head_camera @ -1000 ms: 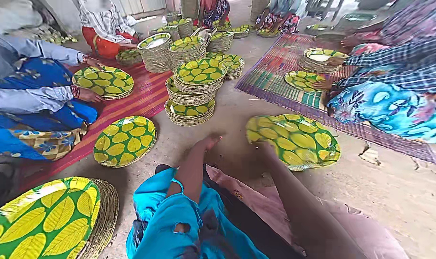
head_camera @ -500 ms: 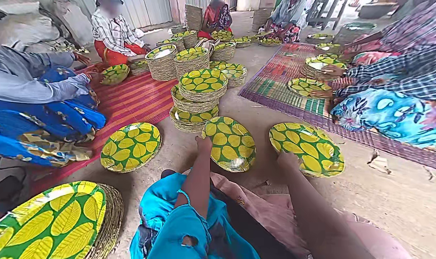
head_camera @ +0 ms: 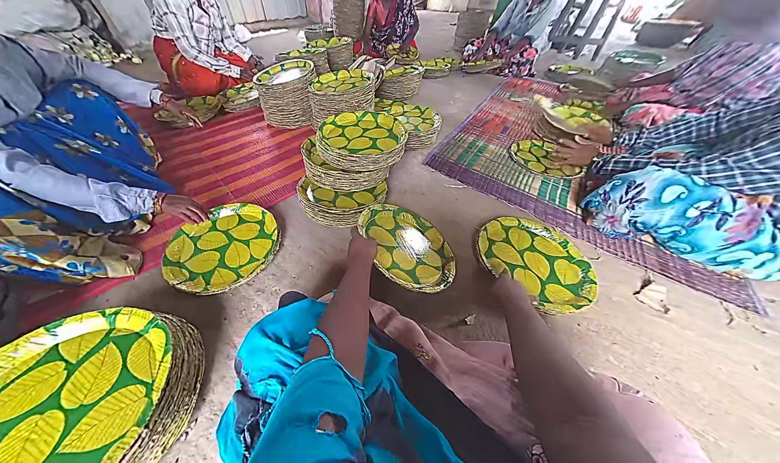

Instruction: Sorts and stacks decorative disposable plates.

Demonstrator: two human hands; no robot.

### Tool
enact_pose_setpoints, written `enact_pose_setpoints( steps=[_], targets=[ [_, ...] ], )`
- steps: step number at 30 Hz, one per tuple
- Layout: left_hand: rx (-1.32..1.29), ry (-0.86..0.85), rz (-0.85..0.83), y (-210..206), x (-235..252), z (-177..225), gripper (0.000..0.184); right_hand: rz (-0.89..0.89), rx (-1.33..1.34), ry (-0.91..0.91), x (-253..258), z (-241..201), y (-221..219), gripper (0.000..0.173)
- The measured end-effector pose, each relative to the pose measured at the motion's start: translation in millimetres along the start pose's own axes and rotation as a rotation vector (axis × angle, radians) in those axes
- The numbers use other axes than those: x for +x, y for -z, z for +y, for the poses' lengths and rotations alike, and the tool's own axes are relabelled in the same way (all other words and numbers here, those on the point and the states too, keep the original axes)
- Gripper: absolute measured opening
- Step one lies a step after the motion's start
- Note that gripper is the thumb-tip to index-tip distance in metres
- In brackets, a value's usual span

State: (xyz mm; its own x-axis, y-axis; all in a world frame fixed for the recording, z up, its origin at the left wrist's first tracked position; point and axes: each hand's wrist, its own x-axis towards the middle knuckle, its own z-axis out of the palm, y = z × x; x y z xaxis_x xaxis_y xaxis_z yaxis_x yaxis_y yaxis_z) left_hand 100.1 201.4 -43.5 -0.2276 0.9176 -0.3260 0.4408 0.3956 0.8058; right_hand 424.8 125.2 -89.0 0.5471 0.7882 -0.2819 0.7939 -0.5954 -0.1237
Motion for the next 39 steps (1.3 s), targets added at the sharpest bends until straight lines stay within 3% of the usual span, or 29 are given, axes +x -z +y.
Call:
enact_pose_setpoints(
  steps=[3,6,8,10,11,13,15,17,19,21,23,26,28,30,32,34,36,38,39],
  targets=[
    [-0.082,-0.012,0.005,-3,5,-4,0.068,0.037,-0.08,0.087,-5,-10,1,0.061],
    [-0.155,-0.02,-0.001,-9,13,-11,0.084,0.023,-0.03,0.421,-27,-51,3,0.037],
    [-0.182,-0.025,-0.007,-11,17,-14,0.096,-0.147,0.056,0.782,-40,-73,-2,0.032],
    [-0.088,-0.008,0.003,-9,13,-11,0.092,-0.436,0.138,1.097,-43,-82,-2,0.038],
    [0.019,0.014,0.02,-7,10,-9,0.087,-0.481,0.186,1.168,-39,-80,-3,0.038],
    [0.163,0.052,0.033,-5,8,-7,0.08,-0.366,0.245,1.023,-23,-60,0,0.038],
    [0.156,0.053,-0.004,-2,7,-4,0.075,-0.135,0.112,0.647,-10,-34,6,0.053],
    [0.088,0.027,-0.055,-4,9,-6,0.066,-0.054,0.015,0.226,-4,-10,9,0.071],
    [-0.014,0.03,-0.071,-12,15,-10,0.069,-0.026,-0.016,0.047,-1,3,7,0.06],
    [-0.011,0.027,0.005,-16,10,-7,0.087,0.032,0.056,0.127,-9,-6,15,0.043],
    [0.167,-0.081,0.099,-16,2,-5,0.096,0.084,0.127,0.379,-18,-32,17,0.031],
    [0.415,-0.411,0.067,-26,2,-12,0.09,0.153,0.092,0.639,-32,-70,10,0.038],
    [0.571,-0.513,-0.136,-32,-4,-9,0.084,0.154,0.026,0.553,-33,-71,4,0.051],
    [0.747,-0.5,-0.403,-40,-9,-12,0.073,0.072,-0.032,0.347,-27,-52,0,0.075],
    [0.931,-0.424,-0.689,-53,-4,-19,0.065,0.008,-0.072,0.139,-16,-27,0,0.081],
    [1.041,-0.374,-0.811,-62,0,-23,0.061,-0.056,-0.102,0.034,-10,-14,6,0.077],
    [0.976,-0.447,-0.71,-61,-2,-23,0.063,-0.04,-0.081,0.07,-14,-19,14,0.058],
    [0.836,-0.568,-0.506,-61,-7,-17,0.083,0.052,-0.059,0.228,-24,-41,16,0.037],
    [0.79,-0.652,-0.401,-61,-8,-15,0.093,0.079,-0.04,0.366,-29,-52,13,0.035]
  ],
)
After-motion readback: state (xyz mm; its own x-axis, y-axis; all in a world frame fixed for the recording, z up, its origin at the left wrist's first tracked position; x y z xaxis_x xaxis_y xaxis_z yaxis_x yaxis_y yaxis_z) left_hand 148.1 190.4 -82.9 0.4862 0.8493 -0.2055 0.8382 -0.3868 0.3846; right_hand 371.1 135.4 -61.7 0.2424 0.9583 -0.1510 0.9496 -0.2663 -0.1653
